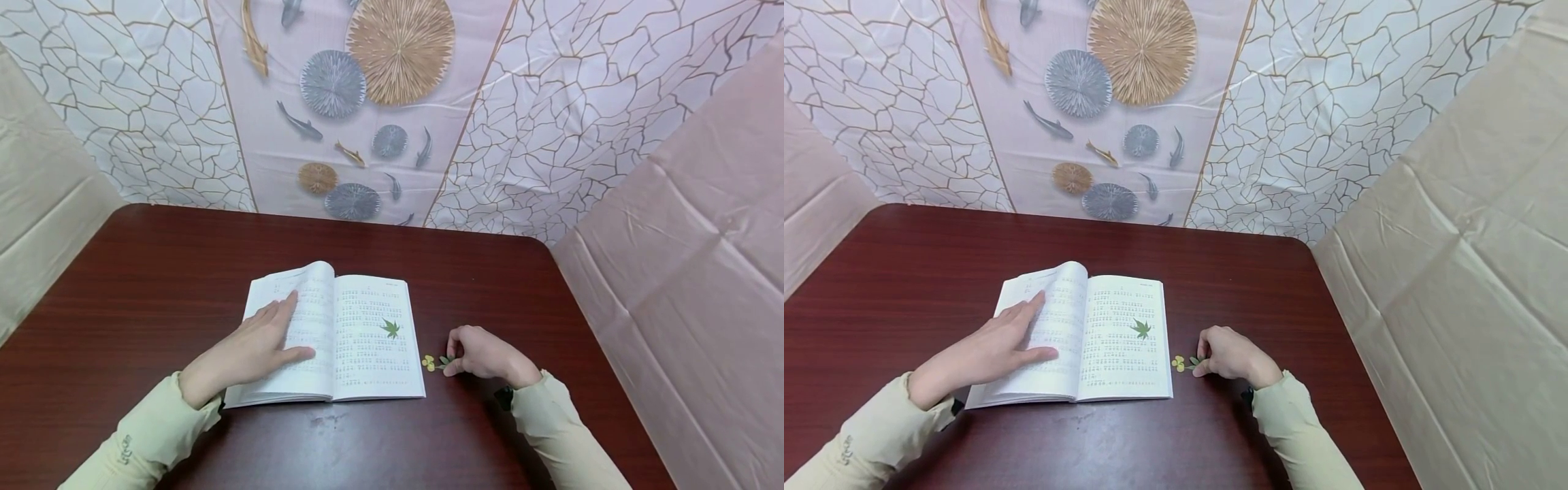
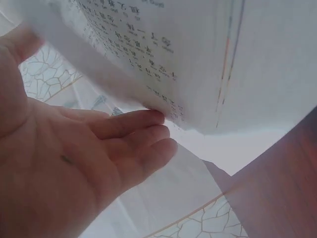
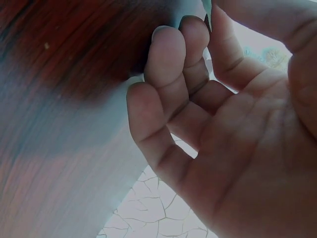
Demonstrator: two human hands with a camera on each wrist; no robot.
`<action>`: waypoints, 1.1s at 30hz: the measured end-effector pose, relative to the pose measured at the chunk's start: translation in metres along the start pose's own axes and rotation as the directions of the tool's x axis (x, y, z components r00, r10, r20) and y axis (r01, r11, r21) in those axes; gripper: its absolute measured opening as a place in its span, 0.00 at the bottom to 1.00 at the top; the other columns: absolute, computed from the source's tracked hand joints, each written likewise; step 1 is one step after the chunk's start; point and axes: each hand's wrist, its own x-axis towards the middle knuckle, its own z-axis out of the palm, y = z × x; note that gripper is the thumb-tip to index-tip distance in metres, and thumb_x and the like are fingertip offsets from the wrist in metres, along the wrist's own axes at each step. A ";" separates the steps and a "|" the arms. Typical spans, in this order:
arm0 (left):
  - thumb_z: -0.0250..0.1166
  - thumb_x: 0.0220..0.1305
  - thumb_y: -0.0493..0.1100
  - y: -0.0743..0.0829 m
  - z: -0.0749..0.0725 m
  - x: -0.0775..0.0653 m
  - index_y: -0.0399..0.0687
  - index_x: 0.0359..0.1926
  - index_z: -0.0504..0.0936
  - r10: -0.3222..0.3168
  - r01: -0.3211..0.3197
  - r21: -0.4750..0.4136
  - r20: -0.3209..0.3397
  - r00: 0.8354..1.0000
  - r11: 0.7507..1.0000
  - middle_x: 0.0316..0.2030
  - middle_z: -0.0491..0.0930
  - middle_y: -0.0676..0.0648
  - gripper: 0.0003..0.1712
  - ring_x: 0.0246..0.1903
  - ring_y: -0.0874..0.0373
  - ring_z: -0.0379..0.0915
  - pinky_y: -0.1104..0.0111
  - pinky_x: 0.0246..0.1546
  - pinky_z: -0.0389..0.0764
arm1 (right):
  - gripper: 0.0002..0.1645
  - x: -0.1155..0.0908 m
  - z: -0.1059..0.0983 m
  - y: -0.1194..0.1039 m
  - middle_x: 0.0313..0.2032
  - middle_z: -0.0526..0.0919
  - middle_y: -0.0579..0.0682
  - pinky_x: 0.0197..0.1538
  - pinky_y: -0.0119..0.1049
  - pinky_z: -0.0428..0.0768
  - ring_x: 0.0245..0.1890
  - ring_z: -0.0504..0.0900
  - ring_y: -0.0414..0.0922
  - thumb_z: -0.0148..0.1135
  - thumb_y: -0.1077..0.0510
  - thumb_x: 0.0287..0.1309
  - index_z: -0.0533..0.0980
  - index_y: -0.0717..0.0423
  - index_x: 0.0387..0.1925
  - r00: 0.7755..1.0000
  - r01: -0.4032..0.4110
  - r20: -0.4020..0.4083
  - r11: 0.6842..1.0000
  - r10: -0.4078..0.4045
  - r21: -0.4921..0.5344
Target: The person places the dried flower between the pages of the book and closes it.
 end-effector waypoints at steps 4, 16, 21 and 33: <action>0.53 0.63 0.72 0.005 0.002 0.001 0.32 0.74 0.46 0.006 -0.005 -0.080 0.013 1.000 0.997 0.70 0.54 0.29 0.58 0.70 0.34 0.48 0.43 0.66 0.53 | 0.16 -0.001 0.000 0.000 0.22 0.73 0.46 0.26 0.34 0.69 0.20 0.69 0.41 0.77 0.56 0.46 0.74 0.50 0.24 1.000 -0.004 -0.002 1.000 0.004 0.003; 0.53 0.64 0.71 0.030 0.010 -0.004 0.38 0.75 0.49 0.162 -0.155 -0.156 0.037 0.986 0.976 0.75 0.43 0.40 0.54 0.74 0.43 0.39 0.43 0.68 0.46 | 0.15 -0.001 0.002 0.000 0.21 0.74 0.45 0.26 0.34 0.69 0.19 0.69 0.40 0.76 0.57 0.47 0.74 0.50 0.24 1.000 0.005 -0.008 1.000 -0.004 0.010; 0.53 0.63 0.72 0.036 0.011 -0.006 0.40 0.76 0.48 0.182 -0.175 -0.132 0.048 0.982 0.976 0.76 0.37 0.41 0.55 0.74 0.46 0.38 0.44 0.68 0.45 | 0.16 -0.002 0.002 0.000 0.21 0.73 0.45 0.26 0.34 0.70 0.20 0.69 0.41 0.77 0.57 0.47 0.73 0.50 0.24 1.000 0.000 -0.011 1.000 0.000 0.007; 0.58 0.62 0.70 0.050 0.017 -0.011 0.46 0.77 0.32 0.220 -0.218 -0.092 0.022 0.975 0.972 0.74 0.19 0.39 0.61 0.71 0.40 0.46 0.49 0.67 0.57 | 0.16 -0.003 0.001 -0.001 0.21 0.73 0.46 0.26 0.34 0.69 0.19 0.69 0.41 0.77 0.56 0.47 0.73 0.50 0.24 1.000 0.000 -0.015 1.000 0.000 0.008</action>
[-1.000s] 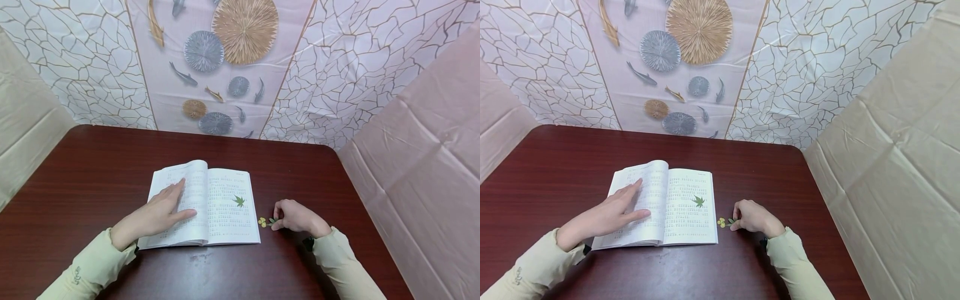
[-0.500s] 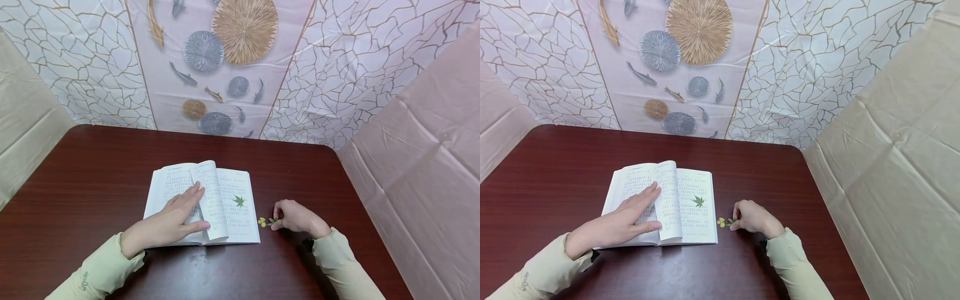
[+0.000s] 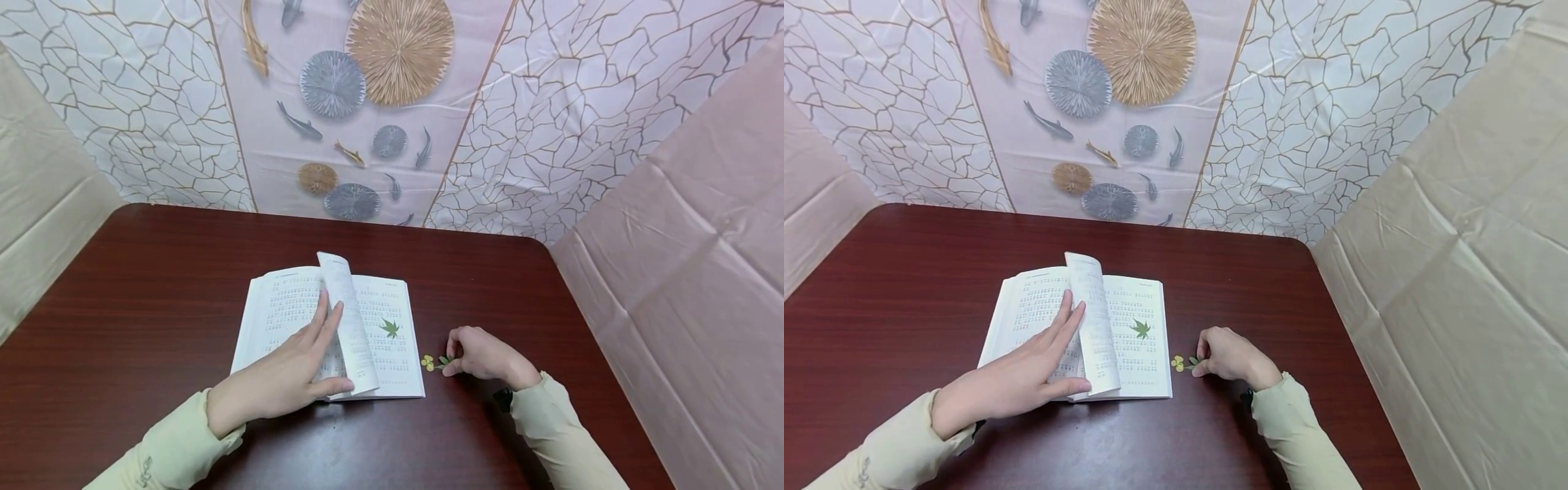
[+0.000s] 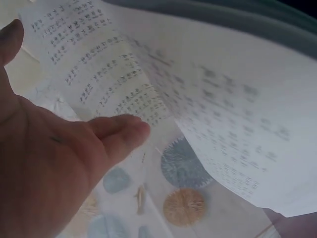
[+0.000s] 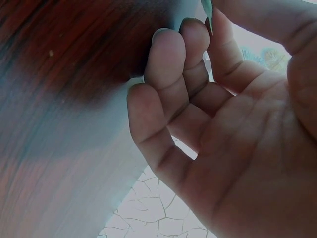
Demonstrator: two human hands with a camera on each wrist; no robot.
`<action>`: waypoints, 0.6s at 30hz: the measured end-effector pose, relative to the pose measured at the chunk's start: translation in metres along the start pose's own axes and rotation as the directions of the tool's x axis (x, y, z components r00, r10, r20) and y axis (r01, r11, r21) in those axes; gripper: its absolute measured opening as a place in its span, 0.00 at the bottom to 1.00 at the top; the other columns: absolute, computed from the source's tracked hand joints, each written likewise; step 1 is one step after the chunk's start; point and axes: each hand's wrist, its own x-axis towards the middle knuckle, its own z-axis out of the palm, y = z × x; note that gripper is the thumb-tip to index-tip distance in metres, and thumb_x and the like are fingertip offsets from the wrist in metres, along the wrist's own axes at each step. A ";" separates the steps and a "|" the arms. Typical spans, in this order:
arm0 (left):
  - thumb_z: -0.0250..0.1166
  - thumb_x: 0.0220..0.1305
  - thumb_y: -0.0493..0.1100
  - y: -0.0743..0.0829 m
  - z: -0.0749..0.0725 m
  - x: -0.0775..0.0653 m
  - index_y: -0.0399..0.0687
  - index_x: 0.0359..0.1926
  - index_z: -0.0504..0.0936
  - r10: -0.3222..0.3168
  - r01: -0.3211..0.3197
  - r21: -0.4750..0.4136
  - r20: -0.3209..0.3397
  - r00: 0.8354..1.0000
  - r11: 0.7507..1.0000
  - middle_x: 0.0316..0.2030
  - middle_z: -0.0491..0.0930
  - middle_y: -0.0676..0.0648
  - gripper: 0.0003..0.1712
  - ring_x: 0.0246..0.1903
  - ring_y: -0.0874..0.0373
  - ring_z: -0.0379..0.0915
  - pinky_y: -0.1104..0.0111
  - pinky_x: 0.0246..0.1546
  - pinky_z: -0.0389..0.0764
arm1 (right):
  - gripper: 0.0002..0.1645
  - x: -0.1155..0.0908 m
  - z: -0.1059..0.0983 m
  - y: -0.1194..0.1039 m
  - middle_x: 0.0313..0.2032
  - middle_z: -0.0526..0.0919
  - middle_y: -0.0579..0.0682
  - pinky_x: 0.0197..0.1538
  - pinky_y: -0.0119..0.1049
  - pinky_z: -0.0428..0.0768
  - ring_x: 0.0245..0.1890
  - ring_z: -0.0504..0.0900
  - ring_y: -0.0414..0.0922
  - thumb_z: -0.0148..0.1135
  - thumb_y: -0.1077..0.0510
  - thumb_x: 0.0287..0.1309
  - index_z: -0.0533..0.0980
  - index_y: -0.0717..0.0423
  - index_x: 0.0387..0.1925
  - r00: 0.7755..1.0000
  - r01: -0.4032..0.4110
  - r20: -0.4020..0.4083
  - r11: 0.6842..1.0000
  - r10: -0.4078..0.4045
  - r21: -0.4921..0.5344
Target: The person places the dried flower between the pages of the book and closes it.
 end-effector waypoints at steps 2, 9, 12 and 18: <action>0.59 0.62 0.69 0.003 0.001 -0.001 0.47 0.76 0.27 0.010 -0.010 -0.008 0.011 1.000 1.000 0.74 0.21 0.41 0.63 0.72 0.44 0.43 0.52 0.68 0.56 | 0.16 0.000 0.000 0.000 0.21 0.73 0.46 0.25 0.34 0.69 0.19 0.69 0.40 0.77 0.56 0.47 0.73 0.50 0.24 1.000 0.002 0.001 1.000 -0.002 0.001; 0.56 0.64 0.69 0.008 0.003 -0.006 0.42 0.76 0.45 0.057 -0.062 0.035 0.131 0.990 0.997 0.74 0.52 0.45 0.54 0.72 0.52 0.51 0.52 0.70 0.51 | 0.15 0.000 -0.001 0.000 0.20 0.73 0.46 0.25 0.34 0.68 0.19 0.68 0.40 0.77 0.57 0.47 0.74 0.50 0.24 1.000 0.009 0.003 1.000 -0.009 0.007; 0.55 0.65 0.70 0.008 0.003 -0.008 0.43 0.74 0.56 0.045 -0.057 0.057 0.190 0.981 0.997 0.72 0.59 0.48 0.49 0.72 0.50 0.51 0.52 0.70 0.49 | 0.15 0.000 -0.001 0.000 0.20 0.74 0.45 0.25 0.33 0.69 0.18 0.68 0.40 0.77 0.56 0.47 0.74 0.49 0.23 1.000 0.012 0.006 1.000 -0.012 0.013; 0.56 0.64 0.69 0.008 0.004 -0.008 0.43 0.73 0.59 0.041 -0.053 0.051 0.222 0.974 0.997 0.69 0.65 0.46 0.48 0.71 0.49 0.53 0.50 0.70 0.47 | 0.14 0.001 -0.005 0.000 0.20 0.74 0.44 0.26 0.34 0.70 0.19 0.69 0.40 0.75 0.55 0.50 0.74 0.49 0.24 0.999 0.049 -0.013 0.998 -0.048 0.034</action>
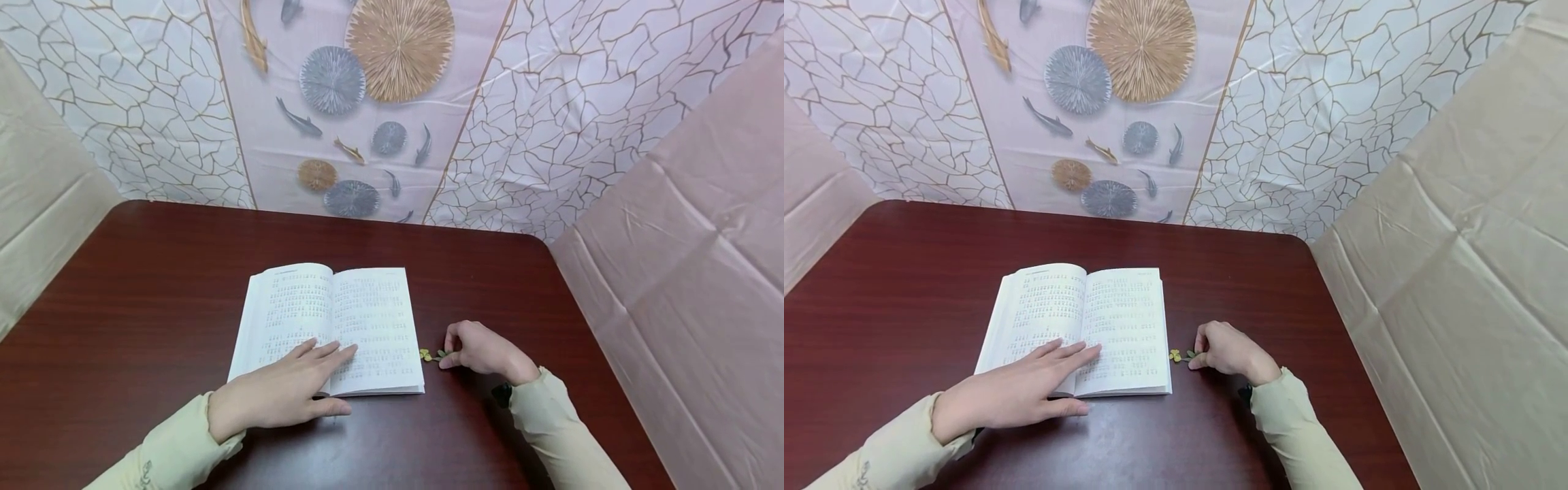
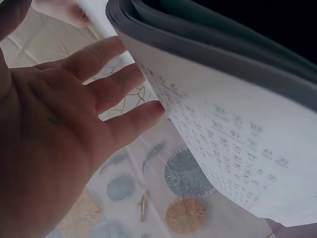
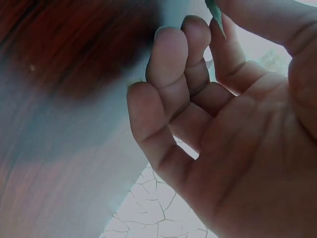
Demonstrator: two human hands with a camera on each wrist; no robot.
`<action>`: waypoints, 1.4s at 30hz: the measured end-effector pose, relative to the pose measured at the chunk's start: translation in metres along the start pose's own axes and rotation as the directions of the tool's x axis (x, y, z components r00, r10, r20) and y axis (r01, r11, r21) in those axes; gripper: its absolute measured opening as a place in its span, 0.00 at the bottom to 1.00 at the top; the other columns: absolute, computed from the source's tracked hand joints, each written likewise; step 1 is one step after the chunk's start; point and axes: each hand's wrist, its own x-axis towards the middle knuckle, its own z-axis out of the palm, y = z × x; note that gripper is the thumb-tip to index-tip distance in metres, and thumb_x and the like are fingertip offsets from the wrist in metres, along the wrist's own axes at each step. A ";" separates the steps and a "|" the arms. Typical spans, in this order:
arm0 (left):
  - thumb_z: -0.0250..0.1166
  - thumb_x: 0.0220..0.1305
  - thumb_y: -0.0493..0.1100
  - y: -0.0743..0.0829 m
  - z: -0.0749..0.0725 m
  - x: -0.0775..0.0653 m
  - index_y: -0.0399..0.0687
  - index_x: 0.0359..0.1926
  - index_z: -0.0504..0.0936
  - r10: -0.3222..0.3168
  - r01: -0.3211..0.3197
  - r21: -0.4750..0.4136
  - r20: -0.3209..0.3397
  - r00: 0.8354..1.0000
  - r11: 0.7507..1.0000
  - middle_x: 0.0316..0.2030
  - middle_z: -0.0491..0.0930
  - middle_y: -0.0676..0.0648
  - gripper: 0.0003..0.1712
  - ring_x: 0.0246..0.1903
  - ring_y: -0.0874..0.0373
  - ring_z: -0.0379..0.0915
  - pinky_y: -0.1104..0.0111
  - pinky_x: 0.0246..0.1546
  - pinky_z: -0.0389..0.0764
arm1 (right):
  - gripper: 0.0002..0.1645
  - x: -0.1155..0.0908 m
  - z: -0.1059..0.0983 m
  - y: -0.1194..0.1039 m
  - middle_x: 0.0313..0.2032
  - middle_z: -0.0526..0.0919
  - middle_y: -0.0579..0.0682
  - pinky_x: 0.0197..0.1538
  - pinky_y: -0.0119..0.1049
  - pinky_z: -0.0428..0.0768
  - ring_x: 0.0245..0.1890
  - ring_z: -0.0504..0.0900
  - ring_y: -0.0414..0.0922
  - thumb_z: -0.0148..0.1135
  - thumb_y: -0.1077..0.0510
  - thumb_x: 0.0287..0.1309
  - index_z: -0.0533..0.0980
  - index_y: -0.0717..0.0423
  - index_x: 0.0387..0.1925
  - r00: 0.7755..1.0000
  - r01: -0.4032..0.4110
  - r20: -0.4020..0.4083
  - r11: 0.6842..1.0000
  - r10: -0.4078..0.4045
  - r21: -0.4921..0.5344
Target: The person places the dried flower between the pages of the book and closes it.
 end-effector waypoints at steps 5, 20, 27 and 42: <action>0.58 0.65 0.65 0.000 0.001 0.000 0.40 0.71 0.62 0.006 -0.006 0.010 0.018 1.000 1.000 0.66 0.68 0.46 0.45 0.70 0.47 0.56 0.49 0.70 0.46 | 0.14 0.000 -0.006 -0.001 0.21 0.74 0.44 0.27 0.34 0.70 0.19 0.68 0.40 0.74 0.55 0.52 0.74 0.49 0.25 0.998 0.009 -0.058 1.000 -0.007 0.022; 0.60 0.65 0.63 -0.001 0.004 -0.001 0.40 0.70 0.64 -0.008 0.007 0.024 0.021 1.000 1.000 0.66 0.70 0.46 0.43 0.70 0.48 0.57 0.49 0.70 0.45 | 0.09 0.006 -0.013 -0.006 0.27 0.76 0.45 0.31 0.35 0.72 0.28 0.73 0.43 0.68 0.55 0.59 0.75 0.51 0.32 0.963 0.117 -0.263 0.975 -0.065 0.190; 0.59 0.66 0.63 -0.001 0.005 0.001 0.38 0.70 0.64 0.011 -0.011 0.035 0.012 1.000 0.999 0.65 0.70 0.45 0.43 0.69 0.47 0.58 0.48 0.70 0.46 | 0.06 0.012 -0.009 -0.019 0.30 0.80 0.49 0.33 0.39 0.77 0.30 0.78 0.49 0.67 0.56 0.61 0.77 0.51 0.36 0.962 0.156 -0.268 0.922 -0.060 0.355; 0.58 0.67 0.64 -0.002 0.005 0.001 0.38 0.70 0.64 0.012 -0.012 0.022 0.014 1.000 1.000 0.67 0.68 0.44 0.42 0.70 0.46 0.54 0.47 0.70 0.46 | 0.05 0.037 0.017 -0.048 0.29 0.79 0.48 0.26 0.32 0.73 0.28 0.75 0.44 0.67 0.62 0.59 0.77 0.55 0.35 0.963 0.201 -0.249 0.899 -0.108 0.390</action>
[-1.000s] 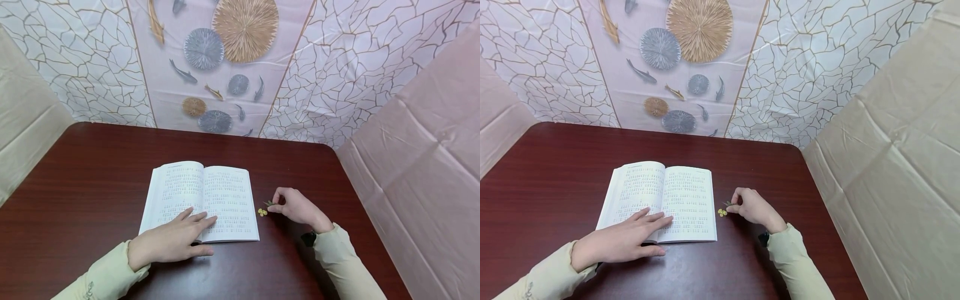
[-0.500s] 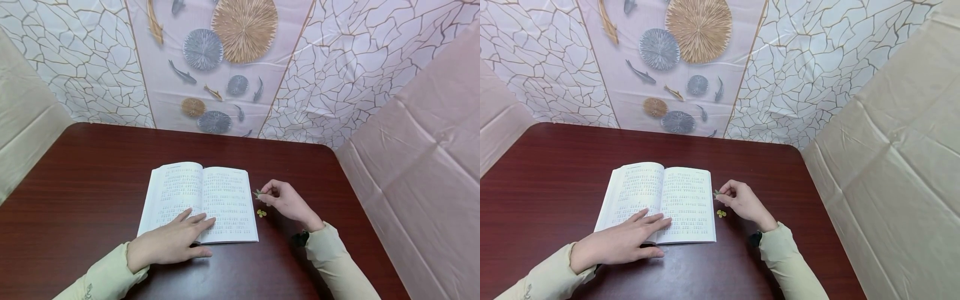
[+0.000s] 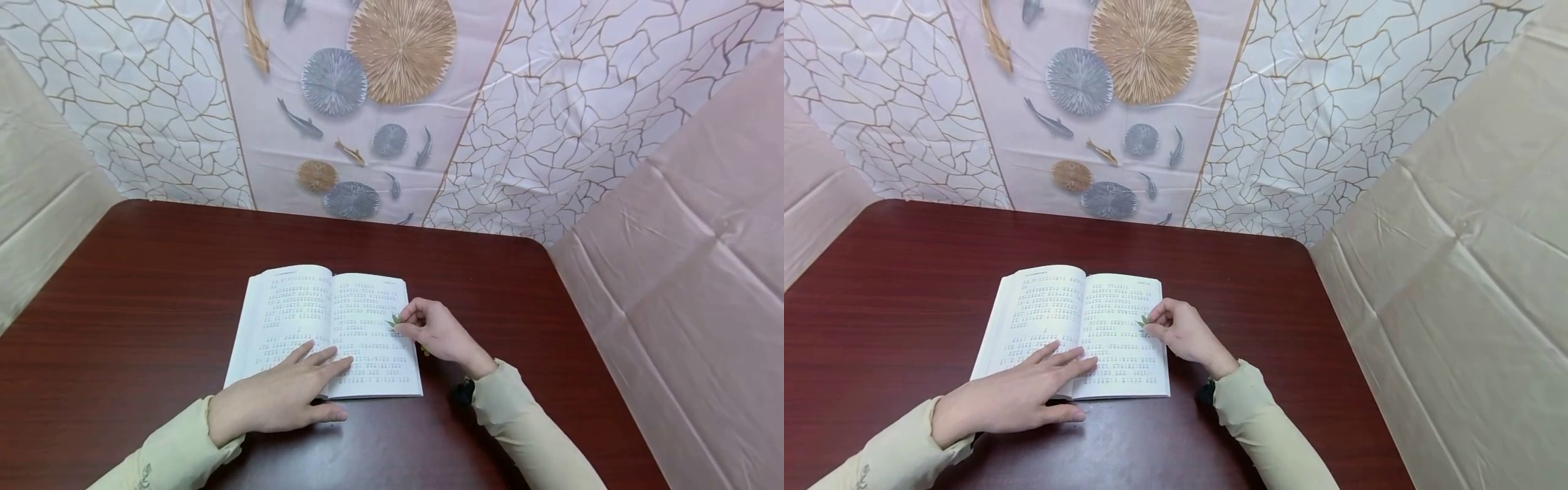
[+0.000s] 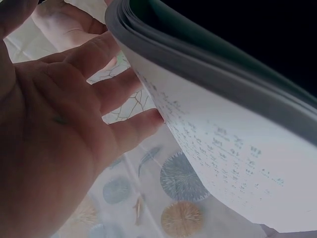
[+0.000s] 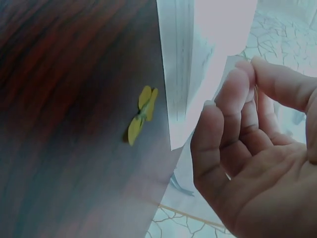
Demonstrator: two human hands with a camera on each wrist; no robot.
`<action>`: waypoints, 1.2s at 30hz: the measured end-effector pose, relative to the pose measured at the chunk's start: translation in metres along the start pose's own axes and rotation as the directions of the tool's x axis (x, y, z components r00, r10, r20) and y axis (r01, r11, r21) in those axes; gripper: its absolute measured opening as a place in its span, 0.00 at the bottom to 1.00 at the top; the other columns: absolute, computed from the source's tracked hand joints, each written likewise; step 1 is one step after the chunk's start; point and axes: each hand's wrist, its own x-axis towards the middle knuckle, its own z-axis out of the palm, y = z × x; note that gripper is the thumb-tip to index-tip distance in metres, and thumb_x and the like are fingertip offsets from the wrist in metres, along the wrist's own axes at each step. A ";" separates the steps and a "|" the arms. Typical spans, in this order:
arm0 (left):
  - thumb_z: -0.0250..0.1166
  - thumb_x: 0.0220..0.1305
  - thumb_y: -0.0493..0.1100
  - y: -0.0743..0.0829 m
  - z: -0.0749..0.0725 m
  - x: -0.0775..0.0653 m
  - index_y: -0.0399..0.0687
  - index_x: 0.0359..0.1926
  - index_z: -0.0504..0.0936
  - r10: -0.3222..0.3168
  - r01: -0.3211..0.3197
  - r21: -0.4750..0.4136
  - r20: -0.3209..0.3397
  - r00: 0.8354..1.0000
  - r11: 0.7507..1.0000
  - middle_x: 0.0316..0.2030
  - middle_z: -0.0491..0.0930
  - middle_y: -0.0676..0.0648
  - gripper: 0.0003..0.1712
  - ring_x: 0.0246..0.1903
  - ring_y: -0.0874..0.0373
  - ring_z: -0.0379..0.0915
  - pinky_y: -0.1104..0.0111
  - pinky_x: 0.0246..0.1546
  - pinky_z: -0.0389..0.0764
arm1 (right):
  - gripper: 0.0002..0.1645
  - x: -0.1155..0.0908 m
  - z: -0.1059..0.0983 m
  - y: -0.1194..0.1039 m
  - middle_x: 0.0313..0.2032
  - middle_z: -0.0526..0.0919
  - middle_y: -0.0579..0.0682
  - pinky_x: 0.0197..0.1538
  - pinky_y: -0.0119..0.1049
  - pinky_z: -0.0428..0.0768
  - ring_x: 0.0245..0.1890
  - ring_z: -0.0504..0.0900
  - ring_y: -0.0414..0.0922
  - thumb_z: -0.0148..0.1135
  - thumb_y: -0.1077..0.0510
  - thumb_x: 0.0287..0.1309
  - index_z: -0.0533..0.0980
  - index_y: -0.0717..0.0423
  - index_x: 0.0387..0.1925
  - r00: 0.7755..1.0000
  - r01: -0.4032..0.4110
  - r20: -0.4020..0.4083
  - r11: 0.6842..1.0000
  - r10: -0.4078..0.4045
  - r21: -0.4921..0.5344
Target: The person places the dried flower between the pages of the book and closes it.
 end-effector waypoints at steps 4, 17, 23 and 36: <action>0.58 0.67 0.62 -0.003 -0.001 -0.001 0.38 0.70 0.64 -0.005 0.004 -0.028 -0.032 0.999 1.000 0.70 0.61 0.39 0.42 0.72 0.42 0.47 0.46 0.69 0.49 | 0.06 0.003 0.005 0.000 0.29 0.79 0.48 0.26 0.32 0.73 0.28 0.75 0.44 0.67 0.62 0.59 0.76 0.55 0.35 1.000 -0.020 -0.018 0.999 0.020 -0.030; 0.67 0.61 0.57 -0.022 -0.009 -0.010 0.32 0.73 0.54 -0.220 0.219 -0.026 -0.167 0.961 0.975 0.72 0.47 0.29 0.51 0.71 0.33 0.43 0.37 0.61 0.56 | 0.08 0.006 0.013 -0.003 0.30 0.77 0.46 0.29 0.32 0.72 0.28 0.73 0.42 0.67 0.60 0.59 0.75 0.55 0.37 0.997 -0.072 -0.047 0.982 0.065 -0.172; 0.68 0.58 0.61 -0.034 -0.013 -0.014 0.30 0.72 0.54 -0.282 0.279 -0.037 -0.159 0.946 0.959 0.71 0.45 0.25 0.55 0.69 0.28 0.41 0.34 0.59 0.57 | 0.12 0.007 0.013 -0.005 0.30 0.76 0.47 0.30 0.34 0.72 0.27 0.72 0.42 0.69 0.59 0.58 0.74 0.55 0.41 0.995 -0.099 -0.042 0.972 0.093 -0.211; 0.67 0.51 0.71 -0.056 -0.016 -0.017 0.24 0.71 0.51 -0.395 0.388 -0.075 -0.161 0.905 0.919 0.67 0.43 0.16 0.66 0.67 0.23 0.42 0.33 0.58 0.57 | 0.26 0.006 0.013 -0.005 0.30 0.75 0.49 0.25 0.32 0.69 0.23 0.71 0.42 0.70 0.59 0.56 0.69 0.59 0.54 0.990 -0.144 -0.031 0.964 0.141 -0.225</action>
